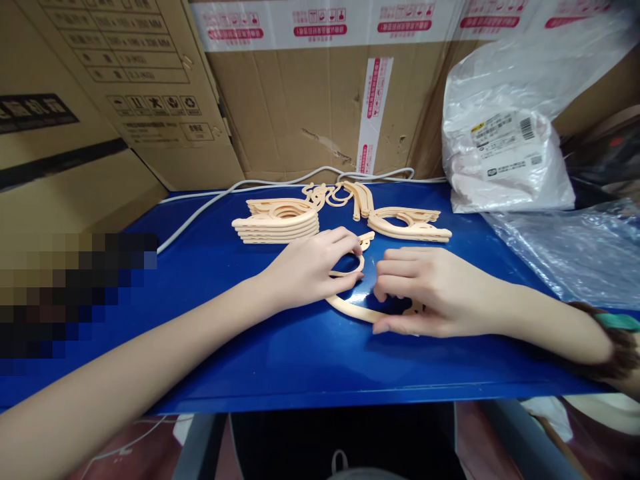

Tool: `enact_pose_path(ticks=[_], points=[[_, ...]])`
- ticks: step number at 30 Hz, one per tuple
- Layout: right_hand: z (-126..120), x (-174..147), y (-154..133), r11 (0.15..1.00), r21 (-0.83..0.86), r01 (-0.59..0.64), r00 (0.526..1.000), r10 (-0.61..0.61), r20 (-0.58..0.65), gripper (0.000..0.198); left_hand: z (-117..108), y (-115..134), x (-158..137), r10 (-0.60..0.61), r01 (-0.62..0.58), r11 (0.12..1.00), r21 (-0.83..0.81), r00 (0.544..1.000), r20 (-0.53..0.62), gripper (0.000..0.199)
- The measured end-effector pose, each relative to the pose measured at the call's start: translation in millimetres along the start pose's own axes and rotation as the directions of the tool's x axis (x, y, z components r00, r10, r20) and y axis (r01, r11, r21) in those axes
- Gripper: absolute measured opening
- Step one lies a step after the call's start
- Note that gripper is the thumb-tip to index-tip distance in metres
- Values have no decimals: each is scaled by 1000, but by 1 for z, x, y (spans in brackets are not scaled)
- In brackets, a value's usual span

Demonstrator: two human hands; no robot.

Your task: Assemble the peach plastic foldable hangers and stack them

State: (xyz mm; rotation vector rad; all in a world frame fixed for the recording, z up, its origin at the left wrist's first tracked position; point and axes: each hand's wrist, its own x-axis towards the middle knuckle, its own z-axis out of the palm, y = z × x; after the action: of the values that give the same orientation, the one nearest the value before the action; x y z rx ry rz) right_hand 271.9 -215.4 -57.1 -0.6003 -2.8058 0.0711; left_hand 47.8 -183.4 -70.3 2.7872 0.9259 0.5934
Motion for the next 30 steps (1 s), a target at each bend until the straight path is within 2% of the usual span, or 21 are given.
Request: enact_pose_path(ticks=[3, 7, 10, 15, 19, 23, 30], points=[[-3, -1, 3, 993, -96, -73, 997, 69, -44, 41, -2, 3, 0, -2, 1, 999, 48, 1000, 17, 19], [-8, -3, 13, 918, -287, -275, 958, 285, -7, 46, -2, 4, 0, -18, 16, 995, 99, 1000, 18, 19], [-10, -2, 20, 907, -271, -323, 936, 349, 49, 45, -2, 4, 0, -30, 28, 991, 133, 999, 13, 20], [-6, 0, 15, 974, -56, -221, 970, 225, 89, 44, -2, 6, 0, -40, 38, 989, 141, 999, 16, 21], [-1, 2, 2, 995, 12, -102, 992, 101, 75, 47, -3, 7, 0, -59, 53, 988, 145, 997, 41, 21], [0, 2, -2, 996, 15, -82, 994, 81, 77, 47, -3, 7, 0, -68, 61, 988, 142, 997, 47, 22], [-2, 2, -3, 986, 146, -84, 992, 69, 101, 27, -4, 7, 1, -91, 82, 986, 143, 994, 58, 23]])
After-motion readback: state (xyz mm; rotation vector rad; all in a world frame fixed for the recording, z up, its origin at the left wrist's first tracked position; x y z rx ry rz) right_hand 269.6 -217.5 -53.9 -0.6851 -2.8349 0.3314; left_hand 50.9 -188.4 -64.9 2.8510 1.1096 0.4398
